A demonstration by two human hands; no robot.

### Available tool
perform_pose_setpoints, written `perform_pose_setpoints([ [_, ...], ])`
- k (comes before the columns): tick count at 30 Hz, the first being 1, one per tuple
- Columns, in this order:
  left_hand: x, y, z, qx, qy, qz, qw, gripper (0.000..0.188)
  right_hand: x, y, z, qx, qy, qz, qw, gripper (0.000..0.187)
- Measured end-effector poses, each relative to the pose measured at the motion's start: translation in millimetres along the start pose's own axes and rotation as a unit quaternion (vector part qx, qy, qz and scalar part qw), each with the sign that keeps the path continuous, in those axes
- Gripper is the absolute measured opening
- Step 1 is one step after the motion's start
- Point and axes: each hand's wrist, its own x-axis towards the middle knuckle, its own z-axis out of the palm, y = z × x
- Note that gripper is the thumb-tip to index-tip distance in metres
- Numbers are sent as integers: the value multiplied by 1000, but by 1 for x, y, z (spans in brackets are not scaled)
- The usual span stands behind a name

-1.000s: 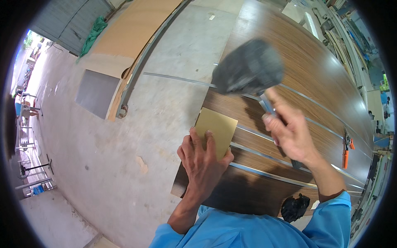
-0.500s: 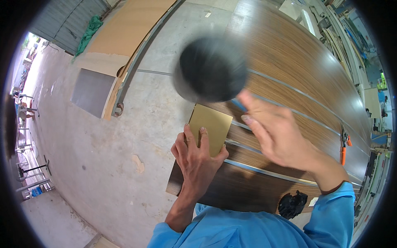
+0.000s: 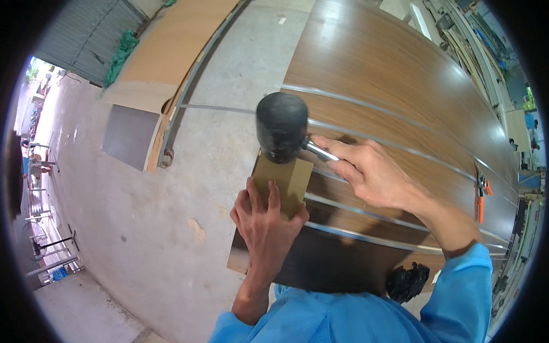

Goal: The person uses a rubber mallet and a small wooden block to tap metal strips into place along a large wooden panel. They repeatedly reposition the block and strike along the strips to secure them.

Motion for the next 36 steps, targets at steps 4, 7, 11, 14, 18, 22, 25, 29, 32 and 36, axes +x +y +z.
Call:
perform_pose_setpoints([
  [4,-9,1,1,30,-6,9,999,68,-26,10,-1,143,115,32,983,50],
  [7,-29,7,-4,39,-11,40,998,73,-39,13,-7,219,182,34,958,48],
  [11,-64,13,-11,15,-37,40,998,76,-49,16,1,276,183,60,942,49],
  [14,-81,10,-14,20,-38,9,999,73,-57,18,13,338,148,97,924,50],
  [18,-80,-1,-16,-11,4,-15,1000,74,-63,9,22,336,97,139,927,50],
  [22,-69,-10,-19,22,-17,14,1000,78,-64,-15,13,307,78,105,943,54],
  [25,-62,-11,-21,22,-15,19,999,74,-68,-40,5,292,143,31,945,57],
  [29,-58,-6,-18,29,3,14,999,67,-78,-66,-3,263,260,-76,926,61],
  [32,-58,-4,-16,35,10,3,999,64,-78,-71,-1,179,258,-97,944,56],
  [36,-58,-3,-15,17,13,-1,1000,65,-52,-64,13,-38,109,-170,979,48],
])
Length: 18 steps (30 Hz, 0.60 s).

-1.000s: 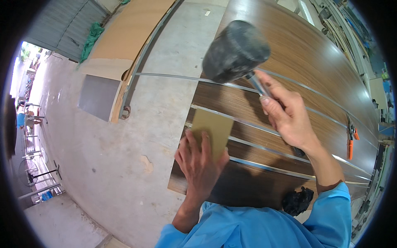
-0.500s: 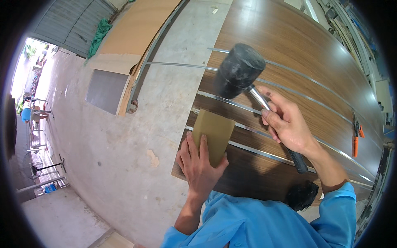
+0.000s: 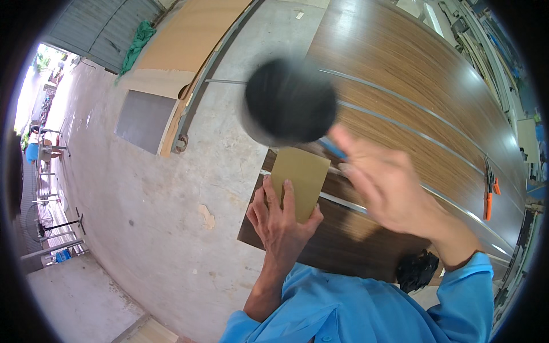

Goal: The person uses a rubber mallet and a small wooden block to tap metal strips into place along a large wooden panel. They repeatedly reposition the block and strike along the strips to secure them.

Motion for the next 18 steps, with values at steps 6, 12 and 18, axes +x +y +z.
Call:
perform_pose_setpoints([
  [6,0,1,-1,-13,5,-11,1000,68,19,-15,-10,123,-38,230,965,55],
  [12,-3,0,1,-18,2,-5,1000,73,-6,-2,-6,82,84,107,987,54],
  [18,-8,-2,-4,-16,-21,-4,1000,73,-34,39,14,107,-84,178,975,47],
])
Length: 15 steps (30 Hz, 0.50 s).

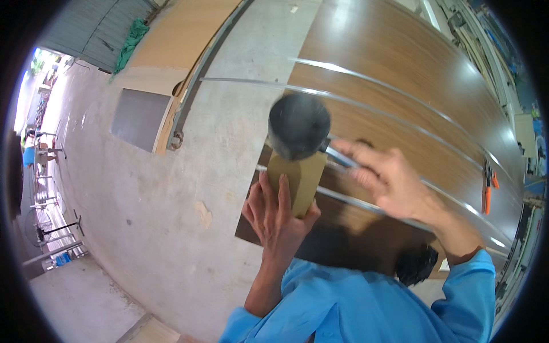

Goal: The person uses a rubber mallet and a small wooden block to tap metal strips into place along a large wooden panel. They repeatedly reposition the block and strike along the strips to secure them.

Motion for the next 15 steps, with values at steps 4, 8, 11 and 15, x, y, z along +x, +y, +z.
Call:
perform_pose_setpoints([
  [4,-11,20,8,-10,-32,33,999,71,-13,0,-25,12,132,-55,990,45],
  [8,-29,42,18,-30,-25,57,998,69,-20,2,-34,87,181,-11,980,48],
  [11,-29,37,19,-54,-11,61,997,69,-24,5,-29,137,190,17,972,47],
  [15,-11,13,10,4,11,15,1000,71,-28,-6,-25,205,171,48,963,49],
])
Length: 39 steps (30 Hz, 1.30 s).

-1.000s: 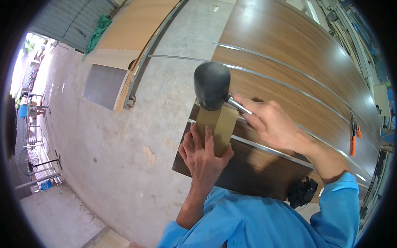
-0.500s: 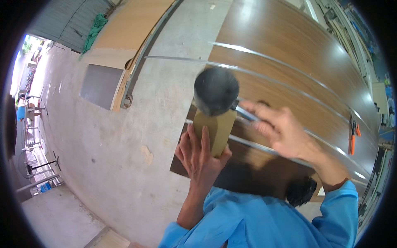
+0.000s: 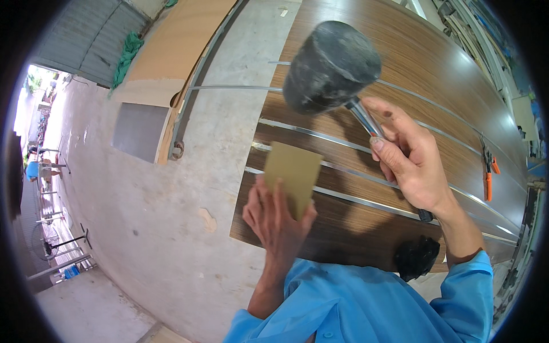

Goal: The person uses a rubber mallet and a small wooden block to tap metal strips into place along a large wooden panel. They repeatedly reposition the block and strike along the strips to secure them.

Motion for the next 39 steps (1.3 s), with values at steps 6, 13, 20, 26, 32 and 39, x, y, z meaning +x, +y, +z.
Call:
perform_pose_setpoints([
  [6,21,-7,-15,14,-32,-25,999,69,0,-25,11,4,51,-145,988,55],
  [13,29,-2,-21,10,-50,-19,999,66,54,-11,49,-252,-135,-157,945,36],
  [20,32,-2,-26,-6,-63,-37,997,67,49,-59,27,-1,41,-164,986,42],
  [26,34,-5,-24,1,-72,-33,997,67,50,3,30,-124,-157,63,978,42],
  [32,21,0,-11,36,-64,-27,997,70,41,11,2,9,-33,-19,999,41],
  [39,-10,20,-15,-54,-84,90,991,61,29,30,-29,69,49,-18,996,49],
])
